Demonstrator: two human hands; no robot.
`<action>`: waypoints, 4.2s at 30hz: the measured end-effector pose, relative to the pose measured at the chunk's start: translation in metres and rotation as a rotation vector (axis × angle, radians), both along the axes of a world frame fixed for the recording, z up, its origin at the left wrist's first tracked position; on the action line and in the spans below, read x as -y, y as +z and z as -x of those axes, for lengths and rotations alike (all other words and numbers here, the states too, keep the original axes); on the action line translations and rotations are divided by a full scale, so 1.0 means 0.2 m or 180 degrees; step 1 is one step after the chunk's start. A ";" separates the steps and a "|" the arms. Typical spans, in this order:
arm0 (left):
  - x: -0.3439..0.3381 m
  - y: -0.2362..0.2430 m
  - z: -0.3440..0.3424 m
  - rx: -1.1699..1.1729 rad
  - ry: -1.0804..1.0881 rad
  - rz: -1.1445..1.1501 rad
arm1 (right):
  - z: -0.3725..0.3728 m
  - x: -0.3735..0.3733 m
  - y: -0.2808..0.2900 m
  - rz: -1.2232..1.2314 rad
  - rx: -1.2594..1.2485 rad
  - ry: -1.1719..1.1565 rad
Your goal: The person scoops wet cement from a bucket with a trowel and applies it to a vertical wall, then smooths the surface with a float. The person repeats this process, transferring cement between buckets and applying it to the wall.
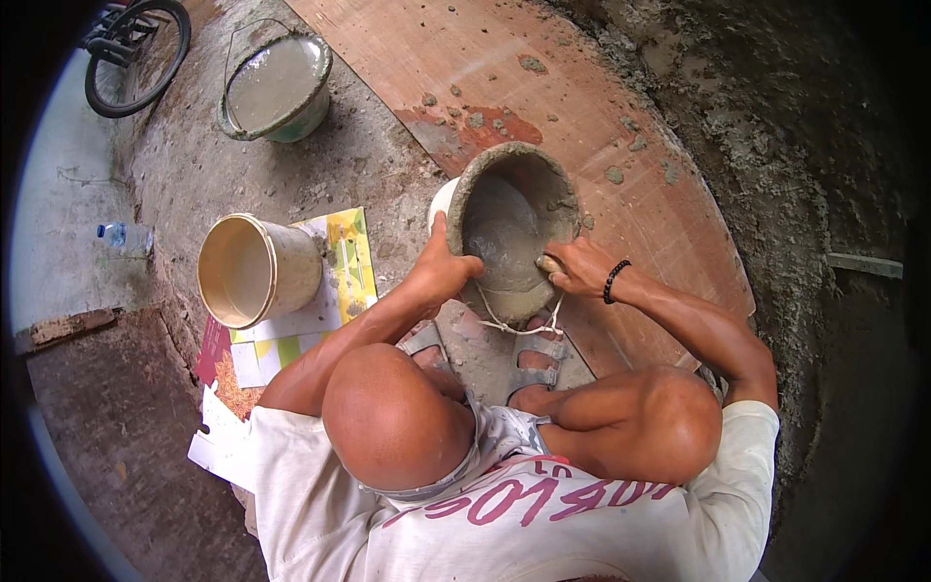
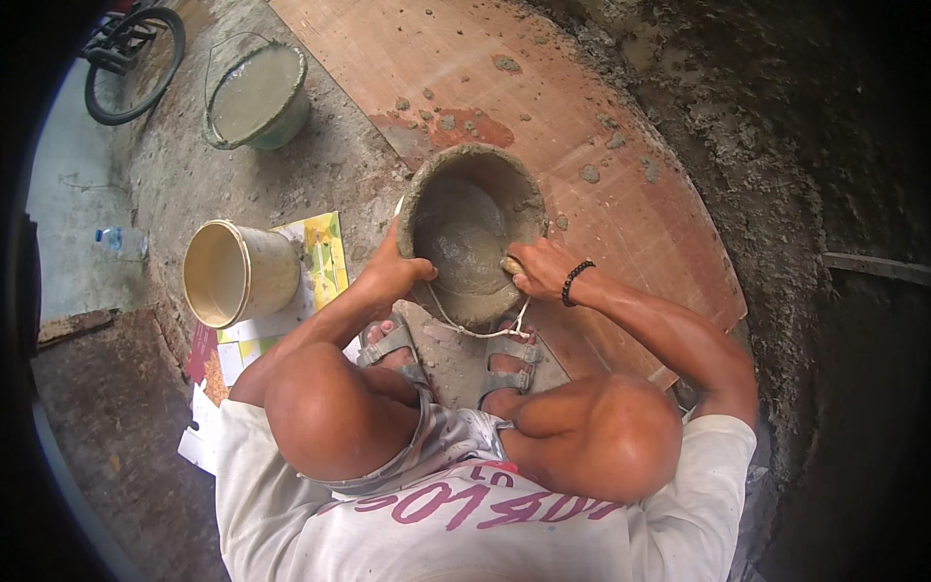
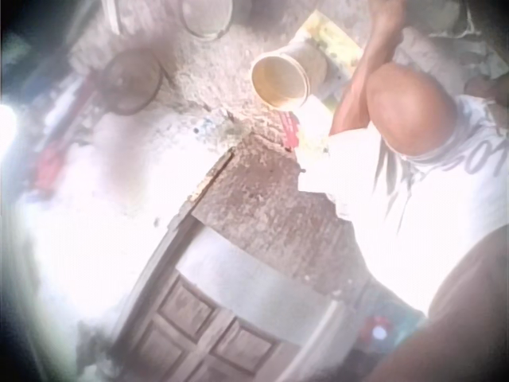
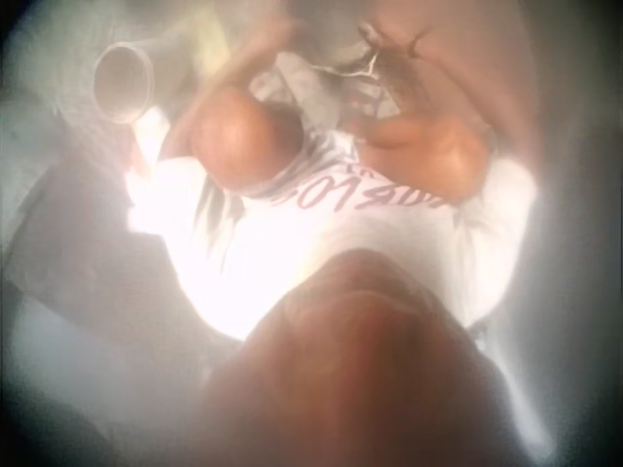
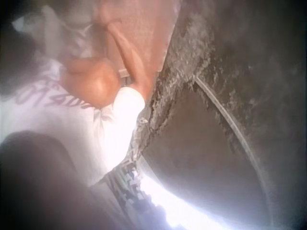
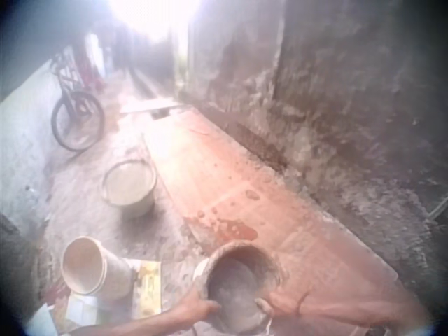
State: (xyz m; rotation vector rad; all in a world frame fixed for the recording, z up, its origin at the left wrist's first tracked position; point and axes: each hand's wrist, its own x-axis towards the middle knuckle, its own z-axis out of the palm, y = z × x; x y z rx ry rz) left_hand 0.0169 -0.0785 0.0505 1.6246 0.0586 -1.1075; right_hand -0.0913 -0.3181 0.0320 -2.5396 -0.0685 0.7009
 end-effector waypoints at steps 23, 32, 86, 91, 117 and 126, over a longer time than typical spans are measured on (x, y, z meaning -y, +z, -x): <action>-0.13 -0.05 -0.23 -0.0244 0.0405 -0.0199 | 0.11 0.56 1.17 -0.0514 0.0933 -0.0622; -0.01 -0.04 -0.31 -0.0358 0.0034 -0.1195 | 0.15 1.36 2.27 0.0620 0.1397 -0.2708; -0.03 3.27 0.03 0.0165 0.0939 -0.0433 | 0.07 0.63 3.92 -0.1436 0.0467 -0.0795; -0.02 3.08 0.05 0.0098 0.0797 -0.0450 | 0.15 1.35 3.52 -0.0792 0.0133 -0.2627; 0.45 3.41 0.02 0.0409 -0.0280 0.0069 | 0.29 0.27 3.47 0.0685 0.0028 -0.1017; 0.30 3.40 -0.01 0.0105 -0.0209 -0.0011 | 0.35 0.13 3.40 -0.0674 0.0165 -0.1145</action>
